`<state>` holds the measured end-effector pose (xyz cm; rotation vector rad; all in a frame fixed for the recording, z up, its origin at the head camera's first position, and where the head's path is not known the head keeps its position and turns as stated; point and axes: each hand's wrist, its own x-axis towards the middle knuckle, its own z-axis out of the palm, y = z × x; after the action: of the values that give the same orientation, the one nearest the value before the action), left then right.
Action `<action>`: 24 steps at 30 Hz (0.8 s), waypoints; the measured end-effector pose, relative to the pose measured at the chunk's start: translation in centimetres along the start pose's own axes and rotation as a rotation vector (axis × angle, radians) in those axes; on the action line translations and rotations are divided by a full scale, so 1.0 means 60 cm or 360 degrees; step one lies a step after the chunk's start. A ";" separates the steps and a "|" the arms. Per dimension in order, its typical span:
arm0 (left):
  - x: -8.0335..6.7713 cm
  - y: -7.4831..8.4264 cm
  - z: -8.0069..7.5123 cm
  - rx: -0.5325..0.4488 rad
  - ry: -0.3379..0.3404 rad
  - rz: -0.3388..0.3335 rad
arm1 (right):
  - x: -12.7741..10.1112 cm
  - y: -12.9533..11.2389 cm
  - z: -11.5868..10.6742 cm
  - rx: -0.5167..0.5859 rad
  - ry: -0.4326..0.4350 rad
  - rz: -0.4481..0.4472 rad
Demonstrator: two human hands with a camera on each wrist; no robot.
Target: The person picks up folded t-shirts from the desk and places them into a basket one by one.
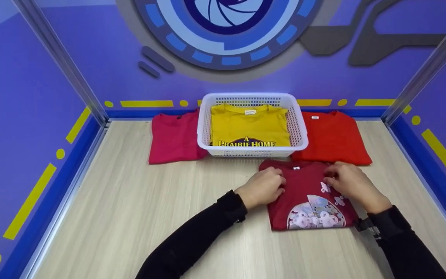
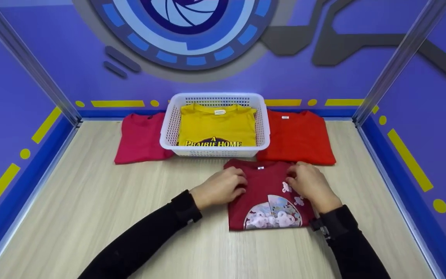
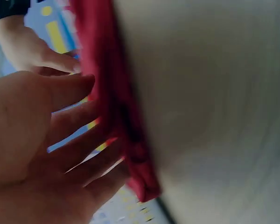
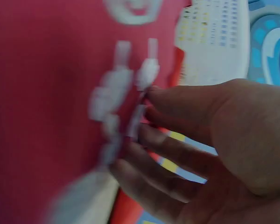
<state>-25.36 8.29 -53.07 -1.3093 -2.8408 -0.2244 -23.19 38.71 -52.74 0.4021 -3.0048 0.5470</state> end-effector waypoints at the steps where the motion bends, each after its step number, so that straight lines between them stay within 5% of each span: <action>1: 0.002 0.000 0.003 0.0002 -0.0001 -0.0013 | 0.001 0.003 0.005 0.0000 0.0005 -0.0021; 13: 0.001 -0.021 -0.008 -0.0067 -0.0038 -0.0088 | 0.015 -0.016 0.022 0.0014 0.0001 -0.0033; 24: -0.048 -0.065 -0.018 -0.0100 -0.0025 -0.0122 | 0.031 -0.068 0.047 0.0026 -0.0099 0.0034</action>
<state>-26.50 3.44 -52.71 -1.2185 -2.9232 -0.3075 -23.96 33.54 -53.81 0.3954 -3.0694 0.5720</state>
